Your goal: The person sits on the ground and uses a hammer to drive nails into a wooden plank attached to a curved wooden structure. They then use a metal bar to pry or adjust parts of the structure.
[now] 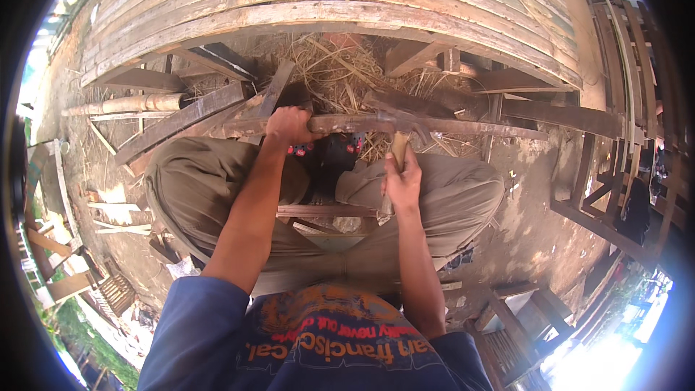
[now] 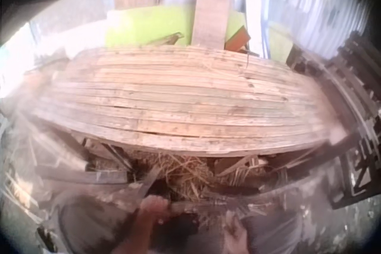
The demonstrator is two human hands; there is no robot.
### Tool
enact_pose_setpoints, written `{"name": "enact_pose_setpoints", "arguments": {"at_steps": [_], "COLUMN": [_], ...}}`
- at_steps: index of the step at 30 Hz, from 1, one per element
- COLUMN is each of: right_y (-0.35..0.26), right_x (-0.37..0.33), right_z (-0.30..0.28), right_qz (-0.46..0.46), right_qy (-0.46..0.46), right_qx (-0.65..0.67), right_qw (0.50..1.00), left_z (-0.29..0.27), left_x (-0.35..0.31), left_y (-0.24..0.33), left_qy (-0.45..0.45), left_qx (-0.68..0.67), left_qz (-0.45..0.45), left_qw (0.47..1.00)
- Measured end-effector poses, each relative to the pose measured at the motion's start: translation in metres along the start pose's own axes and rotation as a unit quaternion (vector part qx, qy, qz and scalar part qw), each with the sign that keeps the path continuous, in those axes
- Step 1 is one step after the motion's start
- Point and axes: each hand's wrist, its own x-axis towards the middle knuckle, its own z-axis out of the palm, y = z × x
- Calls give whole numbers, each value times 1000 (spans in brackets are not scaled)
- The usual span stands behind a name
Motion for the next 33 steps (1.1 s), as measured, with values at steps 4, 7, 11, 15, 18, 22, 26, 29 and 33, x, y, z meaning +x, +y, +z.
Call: {"name": "enact_pose_setpoints", "arguments": {"at_steps": [4, 7, 11, 15, 18, 22, 26, 29, 33], "right_y": [6, -1, -11, 3, 4, -8, 7, 7, -2], "right_x": [12, -4, -4, 6, -3, -1, 5, -15, -10], "right_z": [-11, 14, 10, 0, 12, 8, 2, 16, -1], "right_qz": [25, 24, 20, 3, -8, 26, 4, -40, 31], "right_qy": [122, 31, 23, 113, 68, 22, 104, 8, 19], "right_qx": [122, 23, 12, 90, 24, 25, 80, -53, 29], "right_qw": [985, 999, 999, 990, 997, 999, 991, 998, 999], "left_z": [-12, 1, -14, -5, -6, -1, -6, -4, -9], "left_x": [0, 3, 5, 3, 2, 1, 3, 3, 1], "left_y": [6, 3, 3, 3, 3, 0, 2, 2, 2], "left_qy": [1, 18, 7, -9, -10, -14, -14, -6, -1], "left_qx": [-3, 2, 9, 10, 21, 26, 4, 7, 1], "left_qz": [-20, -1, 0, -6, -2, 4, -6, -9, -13], "left_qw": [1000, 1000, 1000, 1000, 1000, 1000, 1000, 1000, 1000]}}
